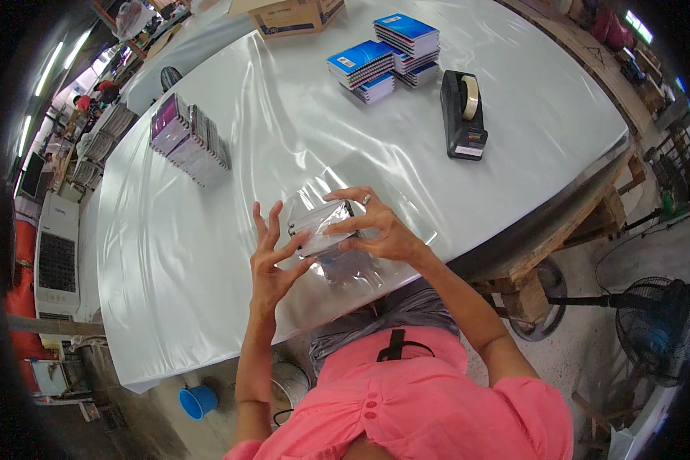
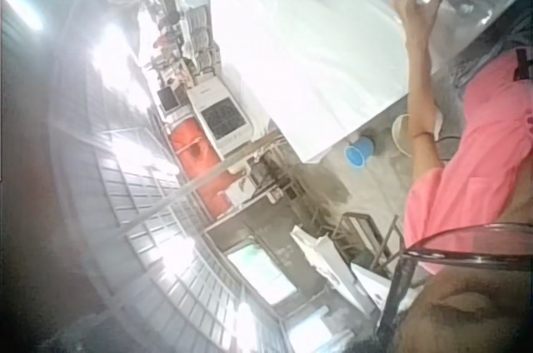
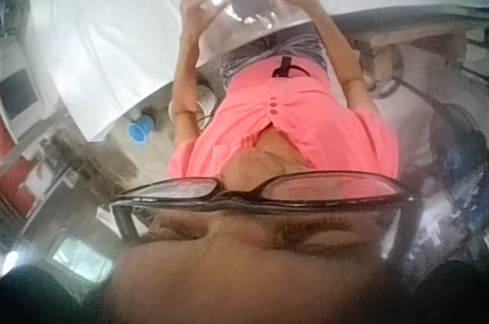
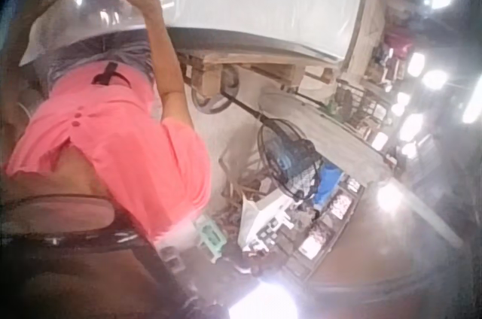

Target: The person places stacks of notepads into clear plastic bags and secures them with tape.

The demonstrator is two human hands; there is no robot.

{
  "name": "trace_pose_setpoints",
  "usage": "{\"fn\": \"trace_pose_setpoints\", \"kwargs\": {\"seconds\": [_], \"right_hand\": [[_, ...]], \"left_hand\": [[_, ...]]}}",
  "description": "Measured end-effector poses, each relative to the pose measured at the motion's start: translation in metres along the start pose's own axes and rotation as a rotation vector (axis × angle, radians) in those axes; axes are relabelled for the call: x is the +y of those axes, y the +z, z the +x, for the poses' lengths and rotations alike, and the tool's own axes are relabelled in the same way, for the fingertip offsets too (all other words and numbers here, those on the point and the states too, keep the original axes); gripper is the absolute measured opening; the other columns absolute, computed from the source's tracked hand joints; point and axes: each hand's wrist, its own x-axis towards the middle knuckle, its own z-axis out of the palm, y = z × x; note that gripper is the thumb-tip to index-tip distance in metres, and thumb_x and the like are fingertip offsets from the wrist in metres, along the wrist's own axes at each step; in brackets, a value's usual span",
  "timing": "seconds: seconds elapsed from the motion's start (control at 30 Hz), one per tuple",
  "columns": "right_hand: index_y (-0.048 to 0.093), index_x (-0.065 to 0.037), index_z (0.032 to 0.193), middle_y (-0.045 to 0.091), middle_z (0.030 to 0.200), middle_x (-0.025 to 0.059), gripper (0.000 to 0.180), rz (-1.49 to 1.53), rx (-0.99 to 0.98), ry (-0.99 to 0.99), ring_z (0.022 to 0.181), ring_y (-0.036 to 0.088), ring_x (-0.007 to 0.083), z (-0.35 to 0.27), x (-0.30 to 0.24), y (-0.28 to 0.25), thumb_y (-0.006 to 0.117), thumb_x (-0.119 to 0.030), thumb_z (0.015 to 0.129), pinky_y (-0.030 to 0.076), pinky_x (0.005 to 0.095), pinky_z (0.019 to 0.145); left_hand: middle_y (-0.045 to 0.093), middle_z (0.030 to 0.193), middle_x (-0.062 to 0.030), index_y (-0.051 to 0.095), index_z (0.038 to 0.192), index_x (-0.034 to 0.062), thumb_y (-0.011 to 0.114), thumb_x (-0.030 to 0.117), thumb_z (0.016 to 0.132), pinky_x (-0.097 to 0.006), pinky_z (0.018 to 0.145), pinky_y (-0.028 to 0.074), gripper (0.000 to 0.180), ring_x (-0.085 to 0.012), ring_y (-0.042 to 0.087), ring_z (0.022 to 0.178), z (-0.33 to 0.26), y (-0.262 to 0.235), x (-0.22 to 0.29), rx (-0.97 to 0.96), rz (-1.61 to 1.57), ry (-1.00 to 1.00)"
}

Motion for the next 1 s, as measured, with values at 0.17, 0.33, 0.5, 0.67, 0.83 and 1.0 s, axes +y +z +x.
{"fn": "trace_pose_setpoints", "kwargs": {"seconds": [0.17, 0.33, 0.5, 0.67, 0.83, 1.0], "right_hand": [[0.075, -0.019, 0.108, 0.054, 0.137, 0.0107, 0.035, 0.051, 0.016, 0.023, 0.130, 0.042, 0.0297, 0.002, -0.008, 0.003, 0.080, -0.021, 0.073, 0.032, 0.0441, 0.109], [0.073, -0.017, 0.112, 0.055, 0.134, 0.0101, 0.031, 0.102, 0.054, -0.080, 0.128, 0.043, 0.0297, 0.014, -0.006, -0.007, 0.062, -0.038, 0.091, 0.033, 0.0437, 0.108], [0.069, -0.011, 0.118, 0.061, 0.127, 0.0024, 0.032, -0.028, -0.080, -0.112, 0.124, 0.046, 0.0225, 0.068, -0.018, -0.011, 0.052, -0.029, 0.097, 0.031, 0.0432, 0.108], [0.069, -0.007, 0.113, 0.064, 0.120, 0.0085, 0.026, 0.166, 0.077, -0.147, 0.117, 0.054, 0.0242, 0.057, -0.022, -0.038, 0.063, -0.018, 0.090, 0.040, 0.0368, 0.101], [0.073, -0.010, 0.106, 0.059, 0.128, 0.0092, 0.035, 0.181, 0.056, 0.056, 0.126, 0.047, 0.0255, 0.003, -0.002, -0.038, 0.077, -0.029, 0.077, 0.035, 0.0421, 0.107], [0.074, -0.014, 0.105, 0.052, 0.136, 0.0101, 0.043, 0.243, 0.053, 0.135, 0.129, 0.044, 0.0269, -0.007, -0.003, -0.010, 0.085, -0.022, 0.065, 0.032, 0.0424, 0.109]], "left_hand": [[0.035, 0.153, -0.0142, 0.074, 0.111, 0.0217, 0.084, 0.017, 0.064, -0.051, 0.114, 0.024, 0.048, -0.0407, 0.010, 0.147, 0.011, -0.006, 0.011, -0.037, -0.058, -0.036], [0.035, 0.152, -0.0176, 0.071, 0.115, 0.0145, 0.083, 0.014, 0.066, -0.049, 0.114, 0.024, 0.050, -0.0380, 0.019, 0.145, 0.014, 0.003, 0.019, -0.026, -0.157, -0.063], [0.033, 0.151, -0.0220, 0.070, 0.116, 0.0132, 0.083, 0.007, 0.066, -0.042, 0.112, 0.031, 0.053, -0.0342, 0.030, 0.142, -0.008, 0.011, 0.008, 0.106, -0.475, -0.220], [0.034, 0.151, -0.0211, 0.068, 0.118, 0.0096, 0.082, 0.010, 0.067, -0.046, 0.112, 0.031, 0.053, -0.0348, 0.028, 0.143, -0.011, 0.001, -0.004, 0.082, -0.258, -0.124], [0.034, 0.153, -0.0151, 0.072, 0.115, 0.0219, 0.088, 0.023, 0.060, -0.047, 0.112, 0.031, 0.057, -0.0378, 0.018, 0.146, 0.009, -0.014, 0.008, -0.118, 0.003, -0.044], [0.032, 0.153, -0.0169, 0.068, 0.121, 0.0196, 0.086, 0.026, 0.065, -0.048, 0.113, 0.027, 0.060, -0.0381, 0.018, 0.146, 0.010, -0.011, 0.013, -0.023, -0.069, -0.034]]}}
